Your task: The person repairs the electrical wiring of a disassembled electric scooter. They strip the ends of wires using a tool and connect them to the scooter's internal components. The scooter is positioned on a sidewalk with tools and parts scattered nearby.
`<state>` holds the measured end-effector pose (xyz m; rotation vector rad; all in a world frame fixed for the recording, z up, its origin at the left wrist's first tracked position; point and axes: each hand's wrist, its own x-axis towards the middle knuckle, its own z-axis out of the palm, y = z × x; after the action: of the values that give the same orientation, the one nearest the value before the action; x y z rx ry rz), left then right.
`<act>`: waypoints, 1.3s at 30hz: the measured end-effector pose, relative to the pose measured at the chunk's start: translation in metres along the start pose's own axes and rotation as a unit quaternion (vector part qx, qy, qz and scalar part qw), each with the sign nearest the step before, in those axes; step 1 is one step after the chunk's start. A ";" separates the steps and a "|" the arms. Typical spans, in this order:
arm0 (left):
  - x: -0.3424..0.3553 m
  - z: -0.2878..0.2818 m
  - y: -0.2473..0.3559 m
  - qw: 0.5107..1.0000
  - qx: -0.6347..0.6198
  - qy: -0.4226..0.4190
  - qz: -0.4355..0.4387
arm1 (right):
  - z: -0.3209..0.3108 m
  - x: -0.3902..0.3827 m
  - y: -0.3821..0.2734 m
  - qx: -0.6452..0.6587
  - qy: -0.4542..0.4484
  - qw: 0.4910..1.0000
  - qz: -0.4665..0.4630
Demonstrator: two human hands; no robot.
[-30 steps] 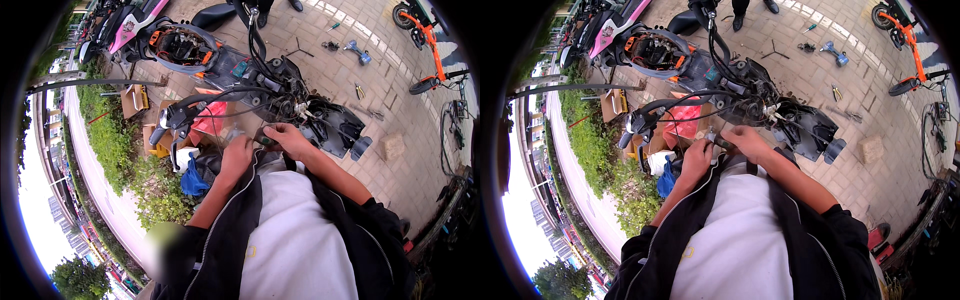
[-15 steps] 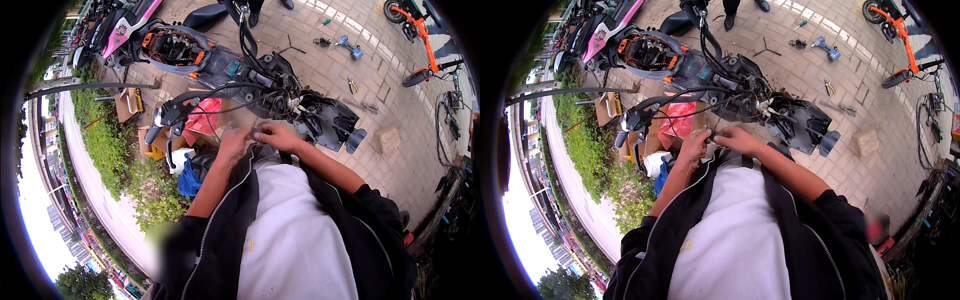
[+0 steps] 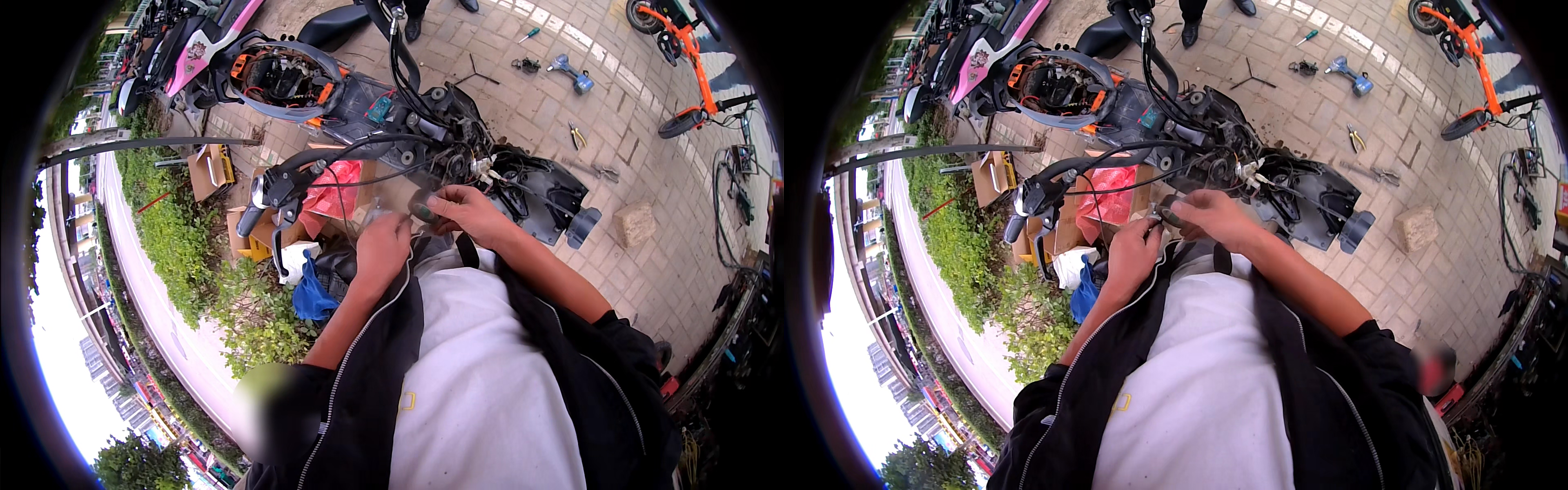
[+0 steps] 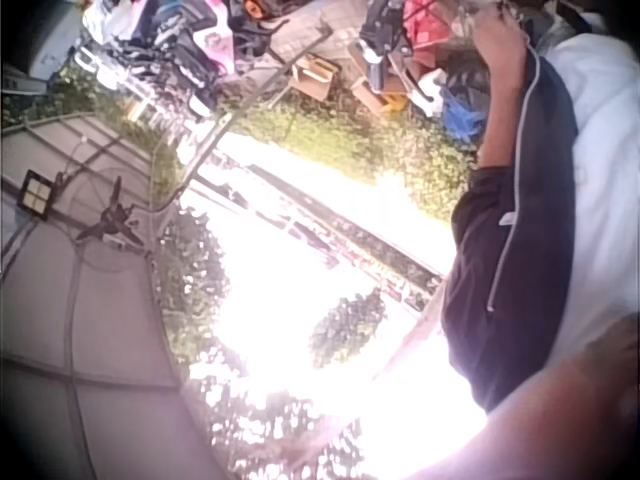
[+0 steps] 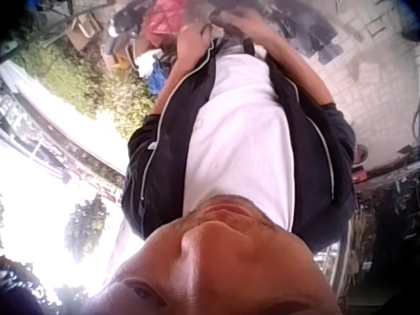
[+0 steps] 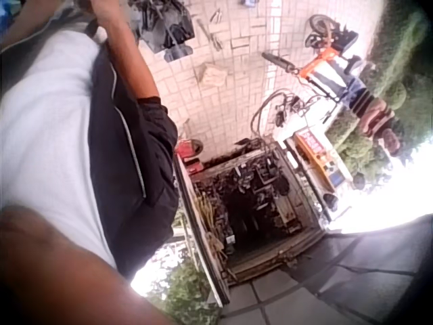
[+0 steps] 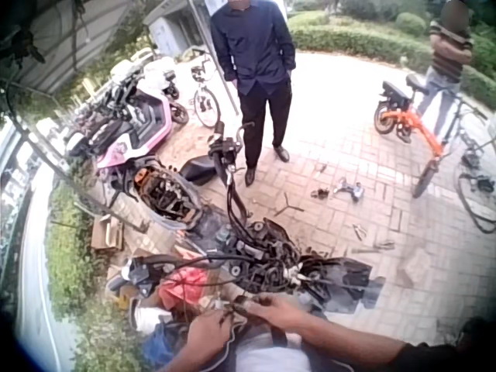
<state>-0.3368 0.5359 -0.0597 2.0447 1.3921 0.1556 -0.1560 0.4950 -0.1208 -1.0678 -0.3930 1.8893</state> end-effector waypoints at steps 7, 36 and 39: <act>0.005 0.011 -0.010 0.995 -0.073 -0.054 -0.039 | -0.004 0.012 -0.004 -0.165 0.041 0.975 -0.143; 0.006 0.005 0.018 0.992 0.117 0.015 0.040 | 0.007 0.007 -0.028 0.084 -0.005 0.995 -0.056; 0.010 0.015 0.007 0.998 0.054 -0.019 -0.040 | 0.006 0.014 -0.019 -0.027 0.023 0.994 -0.104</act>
<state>-0.3204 0.5365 -0.0705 2.0632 1.4845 0.0067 -0.1531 0.5176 -0.1125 -1.0628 -0.5115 1.6747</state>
